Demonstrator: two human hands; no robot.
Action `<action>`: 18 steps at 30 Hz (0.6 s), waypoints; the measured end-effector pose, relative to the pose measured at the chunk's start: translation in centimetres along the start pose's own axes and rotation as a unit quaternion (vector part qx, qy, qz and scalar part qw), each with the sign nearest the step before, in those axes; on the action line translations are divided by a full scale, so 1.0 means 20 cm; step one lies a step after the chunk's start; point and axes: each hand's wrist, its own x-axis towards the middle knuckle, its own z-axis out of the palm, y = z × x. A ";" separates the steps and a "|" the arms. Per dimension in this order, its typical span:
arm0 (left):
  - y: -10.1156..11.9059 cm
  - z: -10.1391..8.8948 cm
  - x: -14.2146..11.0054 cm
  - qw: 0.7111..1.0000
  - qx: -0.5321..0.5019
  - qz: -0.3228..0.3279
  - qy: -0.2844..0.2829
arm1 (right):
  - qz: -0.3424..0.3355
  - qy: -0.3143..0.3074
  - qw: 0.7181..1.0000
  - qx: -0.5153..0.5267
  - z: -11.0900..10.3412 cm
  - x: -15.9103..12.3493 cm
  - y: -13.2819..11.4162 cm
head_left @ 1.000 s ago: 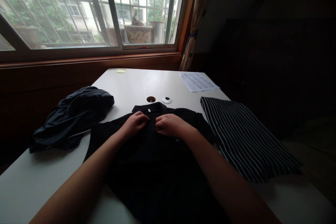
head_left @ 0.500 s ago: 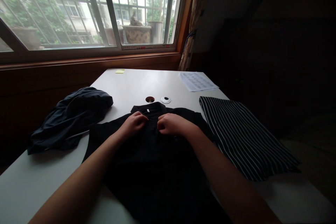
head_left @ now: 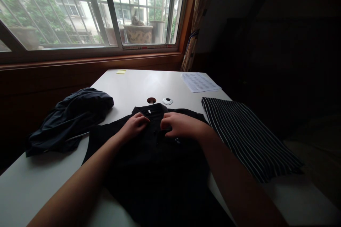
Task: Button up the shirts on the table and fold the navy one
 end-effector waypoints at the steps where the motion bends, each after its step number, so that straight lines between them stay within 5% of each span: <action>1: 0.00 0.00 0.00 1.000 0.001 0.000 0.000 | -0.026 0.008 1.000 0.002 0.02 0.01 -0.02; 8: 0.01 -0.01 0.00 1.000 0.004 -0.001 0.002 | -0.079 -0.047 0.995 -0.041 0.17 0.10 -0.03; 18: 0.01 0.00 0.00 1.000 0.003 0.001 -0.003 | -0.062 -0.095 0.993 -0.028 0.19 0.11 0.02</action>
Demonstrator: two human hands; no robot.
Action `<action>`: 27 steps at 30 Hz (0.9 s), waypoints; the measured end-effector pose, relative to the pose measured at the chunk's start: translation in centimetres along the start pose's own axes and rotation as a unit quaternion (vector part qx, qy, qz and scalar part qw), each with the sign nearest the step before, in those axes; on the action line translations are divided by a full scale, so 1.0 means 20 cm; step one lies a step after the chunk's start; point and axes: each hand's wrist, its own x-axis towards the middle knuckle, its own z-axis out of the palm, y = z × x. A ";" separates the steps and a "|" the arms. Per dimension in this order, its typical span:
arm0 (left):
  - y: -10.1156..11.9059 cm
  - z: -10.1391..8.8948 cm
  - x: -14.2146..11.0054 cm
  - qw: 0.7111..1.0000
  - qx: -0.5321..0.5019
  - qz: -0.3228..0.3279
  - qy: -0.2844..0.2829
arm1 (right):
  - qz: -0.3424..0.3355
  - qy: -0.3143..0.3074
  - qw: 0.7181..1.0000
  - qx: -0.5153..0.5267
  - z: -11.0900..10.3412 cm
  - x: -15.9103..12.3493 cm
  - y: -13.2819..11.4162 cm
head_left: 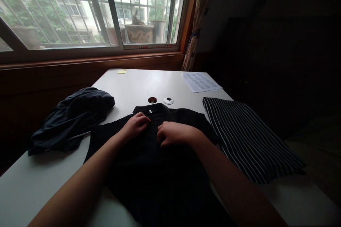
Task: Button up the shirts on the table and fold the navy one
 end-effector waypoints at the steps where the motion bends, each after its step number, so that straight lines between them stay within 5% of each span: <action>1: 0.00 0.00 0.00 1.000 0.001 0.000 0.000 | -0.010 0.004 1.000 0.009 0.00 0.00 0.00; 27: -0.08 -0.06 -0.01 0.999 0.031 -0.025 0.031 | -0.044 0.159 0.986 -0.013 0.07 0.06 0.04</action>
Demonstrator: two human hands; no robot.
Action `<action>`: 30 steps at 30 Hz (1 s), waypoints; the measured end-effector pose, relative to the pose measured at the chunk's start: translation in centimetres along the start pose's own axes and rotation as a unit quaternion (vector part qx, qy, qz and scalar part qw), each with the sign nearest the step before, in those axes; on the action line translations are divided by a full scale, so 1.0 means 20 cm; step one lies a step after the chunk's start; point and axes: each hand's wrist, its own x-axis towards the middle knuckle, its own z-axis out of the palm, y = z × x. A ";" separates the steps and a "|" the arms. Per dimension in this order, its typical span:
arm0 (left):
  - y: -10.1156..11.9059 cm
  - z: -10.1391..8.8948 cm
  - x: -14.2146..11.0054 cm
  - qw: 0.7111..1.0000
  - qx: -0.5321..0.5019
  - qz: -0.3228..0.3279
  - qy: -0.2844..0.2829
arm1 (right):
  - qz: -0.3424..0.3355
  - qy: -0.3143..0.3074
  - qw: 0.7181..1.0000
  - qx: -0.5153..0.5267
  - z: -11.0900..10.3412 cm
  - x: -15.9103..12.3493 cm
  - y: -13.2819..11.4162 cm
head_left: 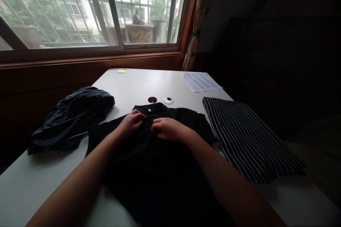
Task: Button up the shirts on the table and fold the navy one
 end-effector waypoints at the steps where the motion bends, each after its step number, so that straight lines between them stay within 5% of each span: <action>1: 0.00 0.00 0.00 1.000 0.002 -0.001 0.000 | -0.003 0.007 1.000 0.002 0.01 0.00 0.01; 10: 0.05 0.00 0.00 0.998 -0.004 0.055 -0.009 | -0.011 0.049 0.998 0.048 0.05 -0.01 0.09; 14: 0.17 -0.04 -0.01 0.988 -0.089 0.077 -0.095 | -0.015 0.040 0.994 0.104 0.01 -0.01 0.09; 20: 0.25 -0.07 -0.02 0.964 -0.164 -0.022 -0.210 | -0.007 0.075 0.987 0.143 -0.05 -0.02 0.09; 30: 0.22 -0.04 -0.01 0.971 -0.158 -0.039 -0.176 | -0.026 0.149 0.986 0.076 0.03 -0.01 0.09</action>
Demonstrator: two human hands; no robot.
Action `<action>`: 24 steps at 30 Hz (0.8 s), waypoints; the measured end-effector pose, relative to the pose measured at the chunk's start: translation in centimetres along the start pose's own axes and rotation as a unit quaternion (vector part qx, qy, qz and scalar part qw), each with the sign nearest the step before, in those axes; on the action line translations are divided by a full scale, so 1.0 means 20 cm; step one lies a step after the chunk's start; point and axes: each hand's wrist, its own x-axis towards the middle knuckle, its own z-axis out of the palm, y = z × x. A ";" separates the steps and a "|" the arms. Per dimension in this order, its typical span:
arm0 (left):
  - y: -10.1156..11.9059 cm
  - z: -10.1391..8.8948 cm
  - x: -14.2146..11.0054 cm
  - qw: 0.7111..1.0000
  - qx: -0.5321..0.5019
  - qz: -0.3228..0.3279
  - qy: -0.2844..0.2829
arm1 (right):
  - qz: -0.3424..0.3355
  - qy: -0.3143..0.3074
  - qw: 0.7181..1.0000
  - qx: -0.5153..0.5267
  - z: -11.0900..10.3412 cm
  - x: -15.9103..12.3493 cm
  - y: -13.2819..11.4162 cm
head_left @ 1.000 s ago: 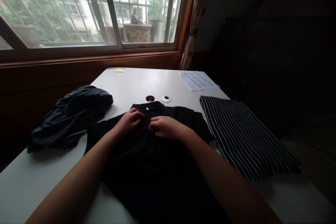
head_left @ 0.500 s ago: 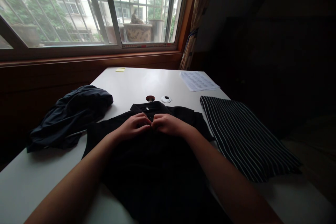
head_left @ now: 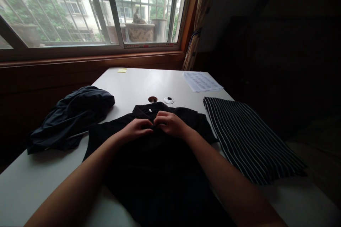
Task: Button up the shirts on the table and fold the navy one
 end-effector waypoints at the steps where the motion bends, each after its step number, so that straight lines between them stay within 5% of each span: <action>1: -0.01 0.00 0.00 1.000 0.000 -0.002 0.006 | -0.001 0.009 1.000 -0.011 0.01 -0.01 0.00; 12: -0.12 0.01 0.02 0.993 -0.092 -0.050 0.062 | -0.041 0.047 0.994 -0.088 0.04 -0.04 0.03; 24: -0.15 -0.01 0.02 0.992 -0.073 -0.015 0.100 | 0.007 0.024 1.000 0.003 0.01 -0.04 0.04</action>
